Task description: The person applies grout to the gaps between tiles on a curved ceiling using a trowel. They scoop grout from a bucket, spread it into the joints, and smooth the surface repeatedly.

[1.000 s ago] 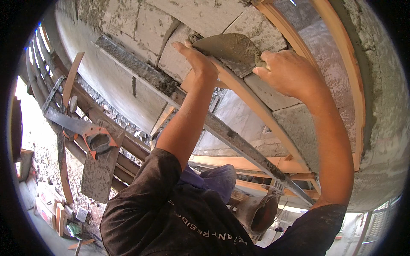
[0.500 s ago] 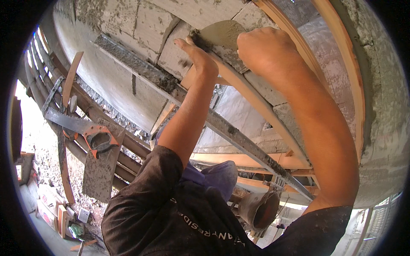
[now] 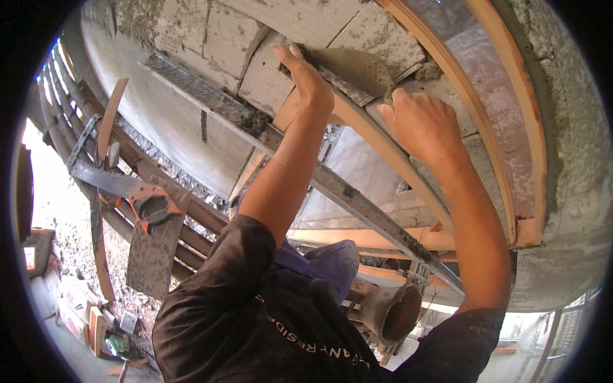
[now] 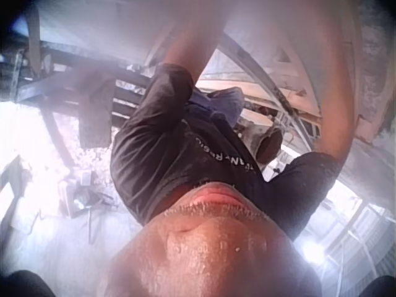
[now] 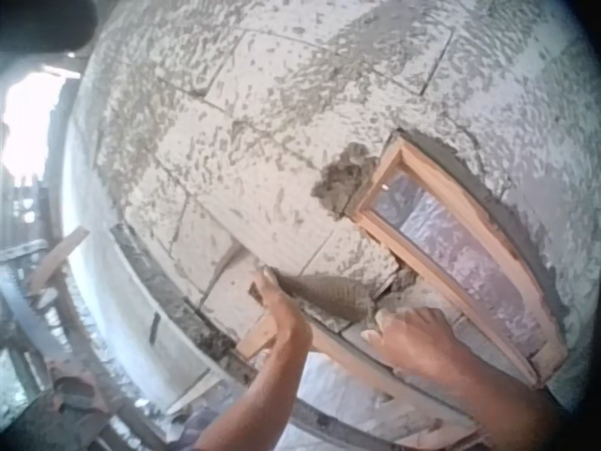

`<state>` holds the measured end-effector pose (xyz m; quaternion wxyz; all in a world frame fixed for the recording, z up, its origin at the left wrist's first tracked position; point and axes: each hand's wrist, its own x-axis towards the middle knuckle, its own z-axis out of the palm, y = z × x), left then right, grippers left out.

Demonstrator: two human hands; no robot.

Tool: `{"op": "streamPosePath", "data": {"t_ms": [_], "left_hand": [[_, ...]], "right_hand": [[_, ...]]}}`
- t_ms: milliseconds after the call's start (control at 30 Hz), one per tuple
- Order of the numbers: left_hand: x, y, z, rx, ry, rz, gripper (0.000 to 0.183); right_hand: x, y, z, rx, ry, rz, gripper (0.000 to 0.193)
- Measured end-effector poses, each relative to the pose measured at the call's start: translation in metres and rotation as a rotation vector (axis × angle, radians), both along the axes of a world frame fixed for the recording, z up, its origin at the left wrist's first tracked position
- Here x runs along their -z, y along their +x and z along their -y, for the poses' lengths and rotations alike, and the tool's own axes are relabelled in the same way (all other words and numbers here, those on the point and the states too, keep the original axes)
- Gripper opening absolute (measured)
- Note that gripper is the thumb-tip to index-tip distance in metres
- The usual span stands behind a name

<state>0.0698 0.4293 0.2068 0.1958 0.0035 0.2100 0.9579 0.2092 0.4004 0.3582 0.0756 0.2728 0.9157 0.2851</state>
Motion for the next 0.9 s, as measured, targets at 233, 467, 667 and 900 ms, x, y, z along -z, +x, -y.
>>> {"op": "streamPosePath", "data": {"t_ms": [233,467,667,900], "left_hand": [[0.001,-0.001,-0.008,-0.162,-0.043,-0.039,0.08],[0.065,-0.012,0.003,-0.26,-0.275,-0.147,0.046],[0.093,-0.018,0.002,-0.327,-0.631,-0.461,0.061],[0.109,-0.033,-0.012,-0.653,-0.98,-0.943,0.063]], "right_hand": [[0.018,0.012,-0.018,0.039,-0.13,-0.088,0.042],[0.103,0.13,-0.023,0.13,-0.697,-0.356,0.032],[0.221,0.184,-0.043,0.597,-1.209,-0.693,0.037],[0.255,0.157,-0.09,0.579,-1.239,-0.779,0.03]]}}
